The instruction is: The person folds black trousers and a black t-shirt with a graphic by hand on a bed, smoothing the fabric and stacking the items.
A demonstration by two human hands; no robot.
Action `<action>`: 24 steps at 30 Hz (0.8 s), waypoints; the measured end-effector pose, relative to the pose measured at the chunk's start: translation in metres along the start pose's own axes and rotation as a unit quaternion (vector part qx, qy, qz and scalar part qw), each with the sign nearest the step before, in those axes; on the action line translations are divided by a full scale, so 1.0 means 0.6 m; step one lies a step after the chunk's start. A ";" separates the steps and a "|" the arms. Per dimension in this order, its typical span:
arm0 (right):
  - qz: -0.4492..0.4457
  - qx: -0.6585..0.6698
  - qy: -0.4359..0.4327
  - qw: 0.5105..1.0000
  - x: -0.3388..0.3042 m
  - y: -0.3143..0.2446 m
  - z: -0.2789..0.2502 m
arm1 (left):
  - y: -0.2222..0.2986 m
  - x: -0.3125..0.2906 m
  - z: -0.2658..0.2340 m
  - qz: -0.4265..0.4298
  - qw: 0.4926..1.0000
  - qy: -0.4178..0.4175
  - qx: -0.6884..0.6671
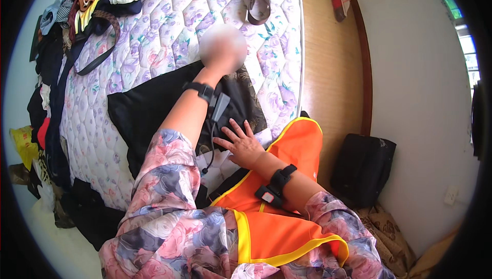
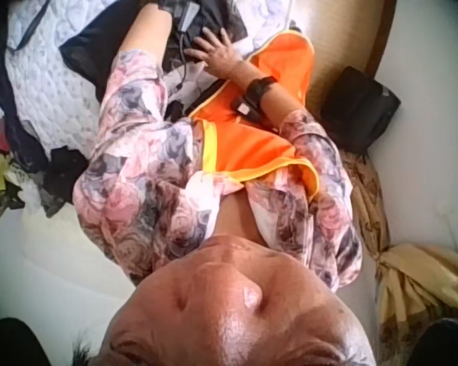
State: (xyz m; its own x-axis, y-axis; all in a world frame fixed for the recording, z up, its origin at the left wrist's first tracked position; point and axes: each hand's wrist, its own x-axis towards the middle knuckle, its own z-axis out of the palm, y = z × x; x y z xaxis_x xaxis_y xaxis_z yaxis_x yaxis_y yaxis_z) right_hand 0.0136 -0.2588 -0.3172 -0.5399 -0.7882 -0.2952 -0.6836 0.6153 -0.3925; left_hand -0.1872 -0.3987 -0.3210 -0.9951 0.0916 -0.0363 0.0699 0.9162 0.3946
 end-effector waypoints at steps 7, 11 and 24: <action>-0.031 -0.030 -0.017 0.999 0.002 0.003 0.021 | -0.068 -0.160 0.059 0.073 0.993 0.028 0.089; -0.008 0.027 0.015 0.999 -0.007 -0.005 0.013 | -0.074 -0.179 0.050 -0.019 0.995 0.084 0.041; 0.173 0.340 0.134 0.914 -0.062 0.020 -0.025 | -0.417 -0.552 -0.112 -0.580 0.789 0.065 -0.190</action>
State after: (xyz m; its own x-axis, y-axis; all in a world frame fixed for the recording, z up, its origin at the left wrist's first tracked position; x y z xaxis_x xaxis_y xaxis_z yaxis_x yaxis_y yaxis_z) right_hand 0.0183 -0.2221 -0.2980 -0.8296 -0.4605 -0.3157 -0.0343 0.6063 -0.7945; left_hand 0.1200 -0.6842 -0.3461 -0.3745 -0.7867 -0.4907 -0.8950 0.1686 0.4129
